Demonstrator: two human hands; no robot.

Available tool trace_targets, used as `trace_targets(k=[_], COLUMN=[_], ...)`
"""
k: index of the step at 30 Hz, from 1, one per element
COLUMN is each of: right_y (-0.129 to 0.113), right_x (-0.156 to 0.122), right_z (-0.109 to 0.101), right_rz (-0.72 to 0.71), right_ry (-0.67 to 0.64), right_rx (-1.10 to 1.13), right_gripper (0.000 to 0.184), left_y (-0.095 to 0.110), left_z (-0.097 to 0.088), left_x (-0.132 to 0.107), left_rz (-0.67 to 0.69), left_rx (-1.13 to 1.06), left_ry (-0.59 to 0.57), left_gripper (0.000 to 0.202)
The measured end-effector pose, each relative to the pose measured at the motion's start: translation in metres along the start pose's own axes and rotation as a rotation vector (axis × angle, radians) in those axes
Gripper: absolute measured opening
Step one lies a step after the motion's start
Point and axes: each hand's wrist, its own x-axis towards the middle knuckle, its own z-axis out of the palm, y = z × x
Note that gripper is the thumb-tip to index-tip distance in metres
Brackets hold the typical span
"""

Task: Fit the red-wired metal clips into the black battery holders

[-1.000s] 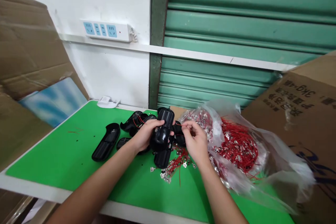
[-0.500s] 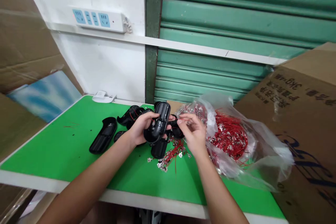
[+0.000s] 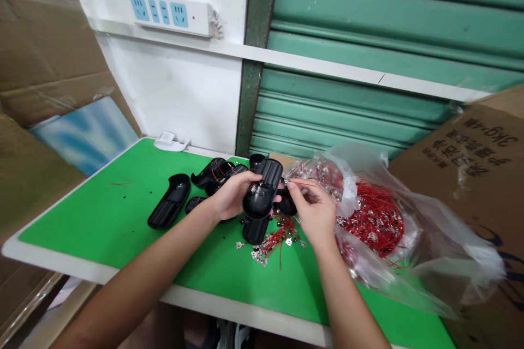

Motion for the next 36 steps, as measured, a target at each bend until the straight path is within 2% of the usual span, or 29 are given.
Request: trace_targets(k=[3, 8, 11, 19, 27, 36], right_y=[-0.003, -0.014, -0.016, -0.015, -0.017, -0.02], right_x=[0.0, -0.003, -0.004, -0.006, -0.006, -0.005], right_z=[-0.003, -0.002, 0.0, 0.002, 0.002, 0.001], right_rz=[-0.029, -0.09, -0.106, -0.133, -0.245, -0.223], right_ry=[-0.009, -0.173, -0.208, -0.203, -0.214, -0.213], right_rx=[0.005, 0.01, -0.019, -0.05, -0.152, -0.16], right_gripper=[0.009, 0.008, 0.009, 0.01, 0.011, 0.011], left_y=[-0.003, -0.004, -0.003, -0.001, -0.005, -0.005], left_z=[-0.003, -0.005, -0.003, 0.001, 0.001, -0.002], left_x=[0.002, 0.002, 0.001, -0.002, 0.001, 0.002], left_rz=[0.008, -0.013, -0.021, -0.008, 0.001, 0.011], left_rx=[0.079, 0.155, 0.179, 0.194, 0.174, 0.172], left_ry=[-0.018, -0.055, -0.054, -0.063, -0.059, -0.074], left_gripper=[0.05, 0.054, 0.057, 0.056, 0.057, 0.054])
